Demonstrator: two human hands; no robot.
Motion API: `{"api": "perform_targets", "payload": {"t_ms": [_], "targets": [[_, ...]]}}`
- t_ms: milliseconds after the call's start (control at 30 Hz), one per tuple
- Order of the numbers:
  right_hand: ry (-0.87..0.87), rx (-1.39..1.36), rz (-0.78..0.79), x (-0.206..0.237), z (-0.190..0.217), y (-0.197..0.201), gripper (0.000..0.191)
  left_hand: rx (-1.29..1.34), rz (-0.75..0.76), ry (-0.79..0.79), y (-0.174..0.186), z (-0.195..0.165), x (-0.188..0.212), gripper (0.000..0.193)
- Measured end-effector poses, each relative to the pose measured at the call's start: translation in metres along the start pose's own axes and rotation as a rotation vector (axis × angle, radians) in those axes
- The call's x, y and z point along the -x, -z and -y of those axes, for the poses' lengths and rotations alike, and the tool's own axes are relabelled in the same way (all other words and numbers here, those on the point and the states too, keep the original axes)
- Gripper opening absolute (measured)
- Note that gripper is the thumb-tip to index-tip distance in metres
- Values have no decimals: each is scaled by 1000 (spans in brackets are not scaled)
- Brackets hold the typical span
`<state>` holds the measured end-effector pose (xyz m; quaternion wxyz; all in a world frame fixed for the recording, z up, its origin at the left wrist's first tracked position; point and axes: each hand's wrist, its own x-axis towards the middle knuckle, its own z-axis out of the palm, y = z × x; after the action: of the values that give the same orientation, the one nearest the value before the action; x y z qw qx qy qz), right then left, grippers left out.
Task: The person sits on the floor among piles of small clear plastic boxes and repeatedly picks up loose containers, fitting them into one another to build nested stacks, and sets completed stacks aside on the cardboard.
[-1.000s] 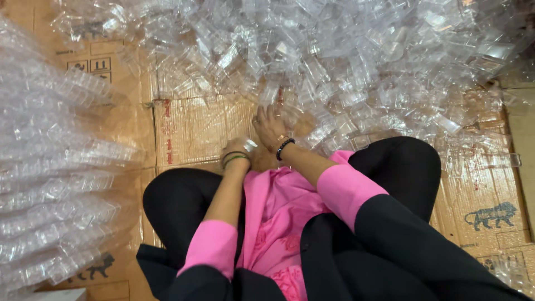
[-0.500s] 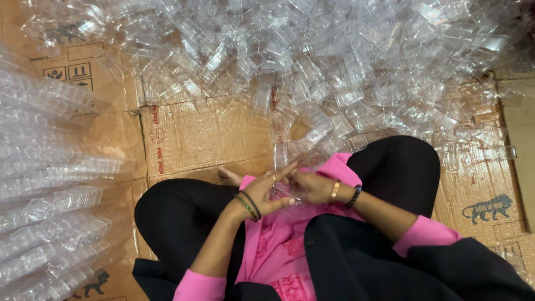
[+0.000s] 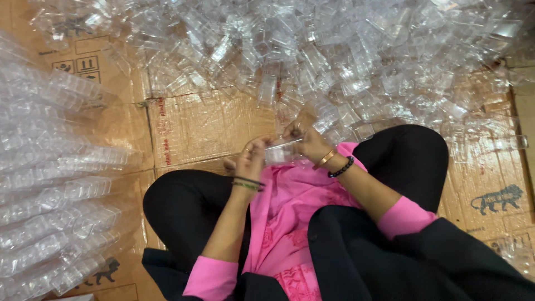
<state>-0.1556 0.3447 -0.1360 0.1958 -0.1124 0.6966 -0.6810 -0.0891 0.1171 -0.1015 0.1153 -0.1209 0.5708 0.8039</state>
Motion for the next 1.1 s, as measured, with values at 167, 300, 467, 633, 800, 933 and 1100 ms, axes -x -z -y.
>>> {"api": "perform_targets", "payload": {"t_ms": [167, 300, 467, 633, 800, 933, 1100], "targets": [[-45, 216, 80, 15, 0, -5, 38, -715, 493, -166, -7, -35, 20, 79], [-40, 45, 251, 2, 16, -19, 31, -852, 478, -203, -19, -30, 19, 100], [6, 764, -32, -80, 40, 8, 49, -177, -69, -282, 15, -23, -19, 70], [247, 1710, 176, -102, 21, 0, 64, 367, -271, 82, 42, -15, -45, 55], [139, 1309, 27, -95, 15, 21, 21, 168, -121, 9, 42, 1, -42, 63], [-8, 803, -60, -71, 42, 56, 40, -103, 32, 4, 35, -3, -30, 67], [-132, 475, 602, -48, 79, 78, 41, -462, 376, -162, 9, -23, -2, 76]]}}
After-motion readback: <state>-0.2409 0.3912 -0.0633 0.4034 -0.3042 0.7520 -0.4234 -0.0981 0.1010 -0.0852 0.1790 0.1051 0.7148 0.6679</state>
